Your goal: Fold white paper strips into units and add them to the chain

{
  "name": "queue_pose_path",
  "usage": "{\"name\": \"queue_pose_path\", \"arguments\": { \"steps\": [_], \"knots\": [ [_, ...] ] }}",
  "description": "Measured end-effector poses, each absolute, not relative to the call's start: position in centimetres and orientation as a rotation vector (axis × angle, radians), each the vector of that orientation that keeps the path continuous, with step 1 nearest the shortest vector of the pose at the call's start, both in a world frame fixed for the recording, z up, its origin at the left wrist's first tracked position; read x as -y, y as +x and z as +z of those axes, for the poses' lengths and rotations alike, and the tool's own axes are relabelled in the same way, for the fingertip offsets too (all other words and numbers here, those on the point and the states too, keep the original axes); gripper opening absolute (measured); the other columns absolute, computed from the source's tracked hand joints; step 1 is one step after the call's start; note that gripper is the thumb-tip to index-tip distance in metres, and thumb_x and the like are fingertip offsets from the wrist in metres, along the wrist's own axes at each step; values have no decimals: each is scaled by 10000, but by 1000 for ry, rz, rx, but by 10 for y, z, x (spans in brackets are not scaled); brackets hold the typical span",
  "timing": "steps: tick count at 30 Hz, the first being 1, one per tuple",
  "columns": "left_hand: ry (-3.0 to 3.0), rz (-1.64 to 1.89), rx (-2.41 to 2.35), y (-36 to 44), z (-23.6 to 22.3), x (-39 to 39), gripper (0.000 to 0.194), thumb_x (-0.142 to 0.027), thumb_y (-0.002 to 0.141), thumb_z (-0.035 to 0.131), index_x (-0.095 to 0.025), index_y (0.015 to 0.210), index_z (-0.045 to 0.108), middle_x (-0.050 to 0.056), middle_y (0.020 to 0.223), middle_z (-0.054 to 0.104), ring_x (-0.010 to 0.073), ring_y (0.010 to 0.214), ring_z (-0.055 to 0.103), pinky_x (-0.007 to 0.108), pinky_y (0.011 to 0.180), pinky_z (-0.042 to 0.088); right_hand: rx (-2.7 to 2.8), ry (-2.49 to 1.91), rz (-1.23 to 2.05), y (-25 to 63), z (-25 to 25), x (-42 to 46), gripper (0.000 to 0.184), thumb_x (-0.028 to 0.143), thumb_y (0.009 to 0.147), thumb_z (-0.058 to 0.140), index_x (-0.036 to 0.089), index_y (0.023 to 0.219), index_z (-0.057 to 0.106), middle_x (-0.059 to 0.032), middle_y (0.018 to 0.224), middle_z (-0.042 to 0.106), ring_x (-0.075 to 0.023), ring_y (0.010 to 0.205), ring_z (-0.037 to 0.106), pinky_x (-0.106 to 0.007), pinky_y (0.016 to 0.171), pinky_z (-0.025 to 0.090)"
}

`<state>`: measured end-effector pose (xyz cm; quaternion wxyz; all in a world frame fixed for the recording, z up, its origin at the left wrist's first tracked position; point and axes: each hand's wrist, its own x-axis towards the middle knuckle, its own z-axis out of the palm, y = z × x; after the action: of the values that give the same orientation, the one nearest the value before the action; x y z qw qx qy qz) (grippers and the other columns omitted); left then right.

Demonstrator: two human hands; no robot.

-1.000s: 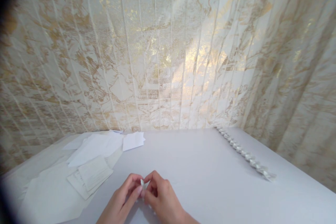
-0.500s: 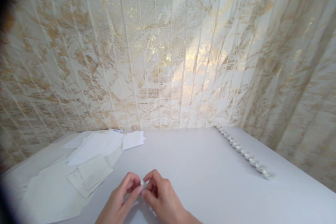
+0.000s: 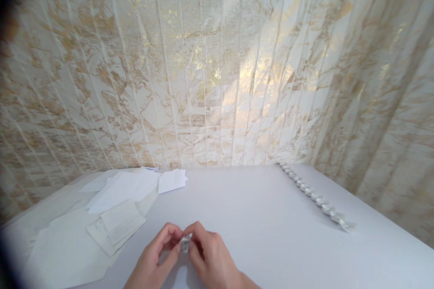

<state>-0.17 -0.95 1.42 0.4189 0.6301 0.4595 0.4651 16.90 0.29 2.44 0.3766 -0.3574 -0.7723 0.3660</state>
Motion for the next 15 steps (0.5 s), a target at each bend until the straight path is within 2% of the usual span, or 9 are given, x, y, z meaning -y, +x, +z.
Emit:
{"name": "queue_pose_path", "arguments": {
  "steps": [6,11,15],
  "knots": [
    [1174,1244,-941,2,7,9,325,-489,776,737,-211,859,590,-38,772,614,136,779,595,233,754,459,1900,-870,876,173,23,-10,201,182,920,461,193,849,648,0,728,651,-142,660,582,-227,647,430],
    [1124,1361,-985,4,-2,8,447,-545,704,792,-218,927,585,-26,830,606,158,826,606,263,772,481,1957,-809,853,174,24,-8,210,187,936,465,195,881,668,-13,766,655,-148,693,601,-233,673,445],
    [1179,1341,-1020,2,-7,5,457,-483,701,804,-225,974,544,4,910,630,199,914,622,295,818,480,1941,-789,894,173,23,-6,198,288,980,462,198,942,635,-31,846,646,-163,755,588,-260,716,443]
  ]
}}
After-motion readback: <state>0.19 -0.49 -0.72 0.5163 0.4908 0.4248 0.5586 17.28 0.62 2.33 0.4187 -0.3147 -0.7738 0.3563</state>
